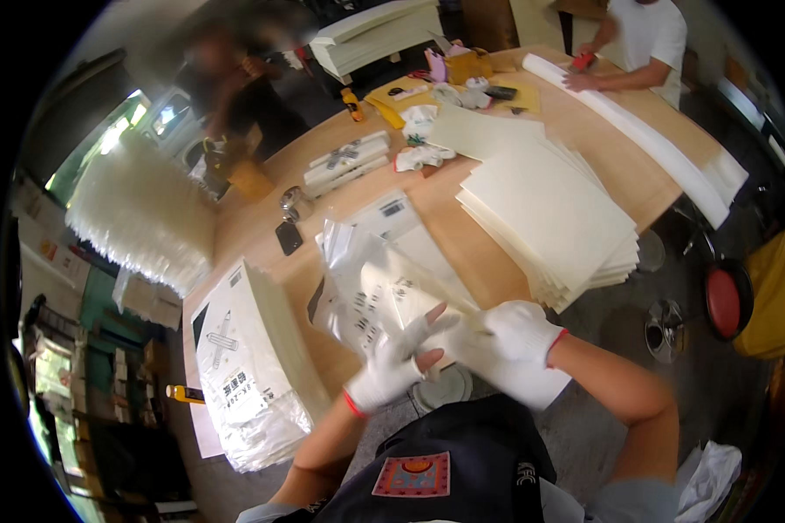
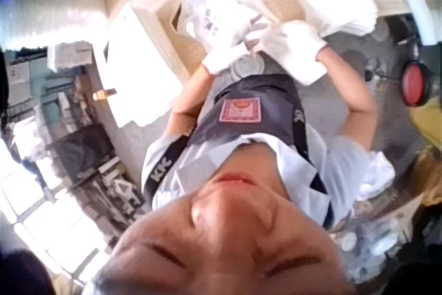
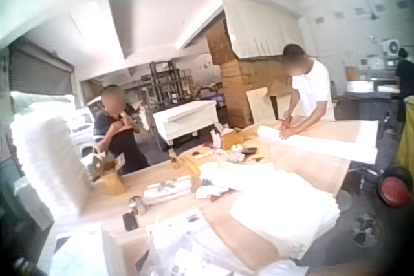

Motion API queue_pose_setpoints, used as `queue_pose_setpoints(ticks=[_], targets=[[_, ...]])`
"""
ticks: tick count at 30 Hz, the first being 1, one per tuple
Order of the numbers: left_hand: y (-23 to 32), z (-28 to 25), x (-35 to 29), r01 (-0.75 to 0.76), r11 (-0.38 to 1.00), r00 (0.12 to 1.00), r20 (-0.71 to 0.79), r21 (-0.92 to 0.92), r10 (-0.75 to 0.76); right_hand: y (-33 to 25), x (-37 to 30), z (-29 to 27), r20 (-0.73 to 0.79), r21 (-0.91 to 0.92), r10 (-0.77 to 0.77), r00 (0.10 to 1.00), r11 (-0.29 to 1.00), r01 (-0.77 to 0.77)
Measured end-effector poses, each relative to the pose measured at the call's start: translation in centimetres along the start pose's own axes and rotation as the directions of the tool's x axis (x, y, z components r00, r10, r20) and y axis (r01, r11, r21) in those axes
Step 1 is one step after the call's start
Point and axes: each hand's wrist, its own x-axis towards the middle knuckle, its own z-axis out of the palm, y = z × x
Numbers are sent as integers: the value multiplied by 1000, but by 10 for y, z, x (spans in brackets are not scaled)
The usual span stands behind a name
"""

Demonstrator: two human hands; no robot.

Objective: The person packs stacks of white paper into clear plastic bags on a wooden table. They repeatedly pick up a stack of paper, place it into a bag, and seal the bag before moving it to a pile of finished packages. The process is repetitive and involves handling multiple stacks of paper throughout the clip.

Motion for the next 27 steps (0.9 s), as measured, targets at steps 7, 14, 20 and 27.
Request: queue_pose_setpoints(ticks=[7, 14, 20, 27], targets=[[-49, 23, -10, -269, 916, 909, -236, 297, 344, -4, 47, 56, -61, 765, 170, 984, 641, -63], [-14, 47, 30, -17, 963, 987, -148, 269, 58, -55, 72, 85, -343, -90, 21, 939, 994, -55], [-102, 30, -2, -1, 954, 930, -349, 301, 111, -61, 14, 82, -568, 45, -58, 821, 994, 101], [-185, 48, -59, 279, 700, 771, -588, 657, 245, 9, 47, 118, -516, -84, 270, 813, 929, -361]])
